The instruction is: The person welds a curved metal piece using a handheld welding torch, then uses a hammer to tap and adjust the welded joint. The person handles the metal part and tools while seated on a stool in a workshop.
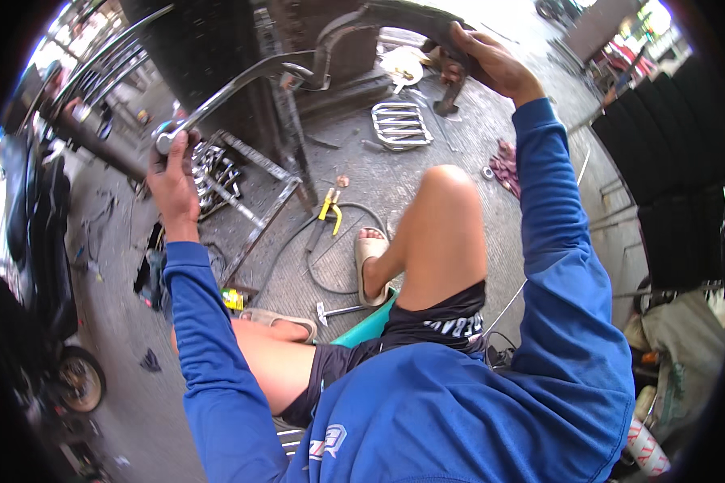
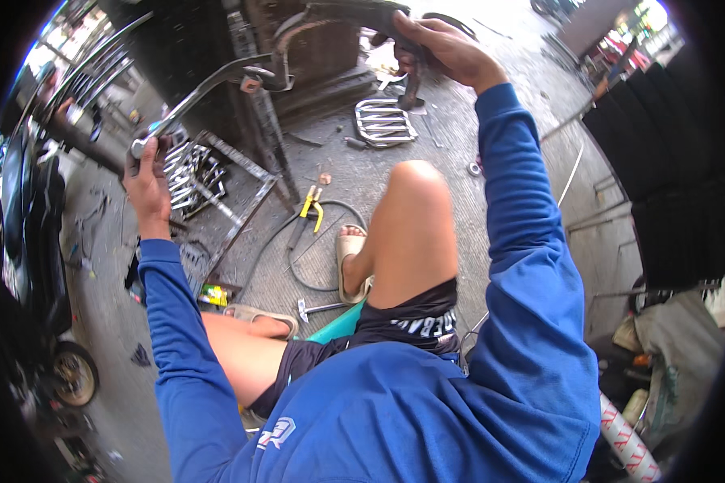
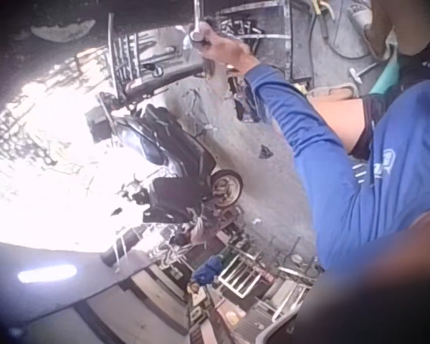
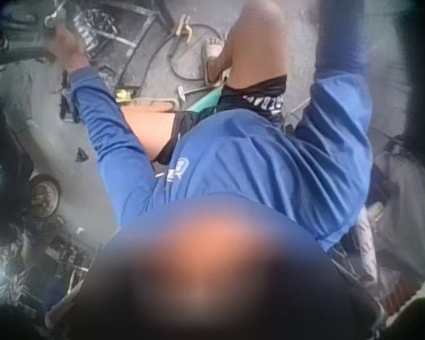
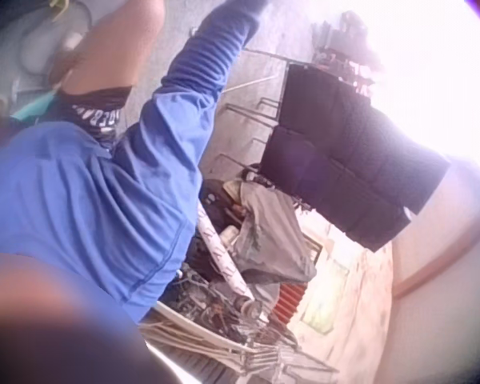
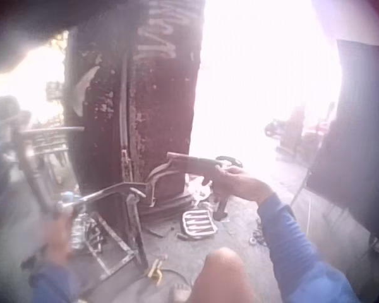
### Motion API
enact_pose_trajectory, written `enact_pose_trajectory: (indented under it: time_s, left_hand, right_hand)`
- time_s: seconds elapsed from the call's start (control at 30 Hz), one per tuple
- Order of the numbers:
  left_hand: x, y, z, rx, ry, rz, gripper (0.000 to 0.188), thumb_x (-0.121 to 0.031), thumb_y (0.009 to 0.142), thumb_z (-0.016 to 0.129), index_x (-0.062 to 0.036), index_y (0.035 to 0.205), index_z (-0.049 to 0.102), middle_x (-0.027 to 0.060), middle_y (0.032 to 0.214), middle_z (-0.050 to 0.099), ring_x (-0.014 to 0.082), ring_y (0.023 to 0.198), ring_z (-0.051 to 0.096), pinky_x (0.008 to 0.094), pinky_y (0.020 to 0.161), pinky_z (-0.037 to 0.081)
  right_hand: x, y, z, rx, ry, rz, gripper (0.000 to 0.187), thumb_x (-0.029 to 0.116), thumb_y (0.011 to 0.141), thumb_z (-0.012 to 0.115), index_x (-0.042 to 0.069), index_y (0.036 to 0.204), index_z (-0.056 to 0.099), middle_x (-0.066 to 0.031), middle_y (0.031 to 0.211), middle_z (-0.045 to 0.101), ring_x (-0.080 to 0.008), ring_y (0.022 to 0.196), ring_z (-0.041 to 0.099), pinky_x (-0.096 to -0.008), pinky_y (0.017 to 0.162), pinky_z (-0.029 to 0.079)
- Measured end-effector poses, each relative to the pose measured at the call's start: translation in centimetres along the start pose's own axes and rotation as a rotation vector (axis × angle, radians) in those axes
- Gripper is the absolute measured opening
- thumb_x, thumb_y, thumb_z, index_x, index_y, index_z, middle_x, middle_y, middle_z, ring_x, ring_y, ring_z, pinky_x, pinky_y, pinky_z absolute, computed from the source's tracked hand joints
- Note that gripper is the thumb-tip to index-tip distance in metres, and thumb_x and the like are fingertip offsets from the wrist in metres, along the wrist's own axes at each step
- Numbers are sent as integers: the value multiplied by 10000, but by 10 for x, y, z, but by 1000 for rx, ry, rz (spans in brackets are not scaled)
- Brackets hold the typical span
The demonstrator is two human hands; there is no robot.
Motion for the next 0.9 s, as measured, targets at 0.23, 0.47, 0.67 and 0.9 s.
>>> enact_pose_trajectory:
  time_s: [0.23, 0.47, 0.67, 0.9]
  left_hand:
    - [269, -3, 171, 343, 170, -427, 313, -39, 902, 785, -7, 1206, 719, 38, 1085, 719, 137, 1000, 667, 280, 947, 516]
    - [529, -151, 222, 539, 244, -792, 637, 6, 902, 741, -37, 1474, 465, 56, 1282, 619, 148, 1153, 599, 293, 981, 490]
    - [580, -201, 174, 776, 1168, -701, 739, -112, 965, 684, -6, 1594, 311, 254, 1396, 620, 202, 1191, 652, 355, 1000, 509]
    - [469, -227, 108, 894, 708, -972, 644, -192, 958, 711, -47, 1526, 446, 231, 1203, 718, 281, 1053, 718, 394, 945, 544]
  right_hand:
    - [-215, -148, -123, -358, 52, 562, 359, 233, 991, 688, -53, 1202, 635, -70, 809, 681, -185, 818, 694, -365, 760, 602]
    - [-429, -299, -112, -919, 33, 626, 283, 288, 812, 878, 64, 911, 737, 41, 779, 572, -103, 729, 489, -292, 685, 356]
    - [-518, -327, -53, -1046, -6, 714, 341, 271, 777, 917, 48, 986, 766, 26, 814, 657, -104, 770, 562, -286, 715, 440]
    - [-550, -330, -22, -1016, -244, 733, 453, 380, 775, 927, 72, 1063, 763, -55, 868, 733, -150, 810, 655, -332, 746, 522]
Point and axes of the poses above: each hand's wrist, its own y-axis towards the middle knuckle, its own z-axis out of the palm, x = y × z, the point moved 5 cm from there along y, towards the middle knuckle
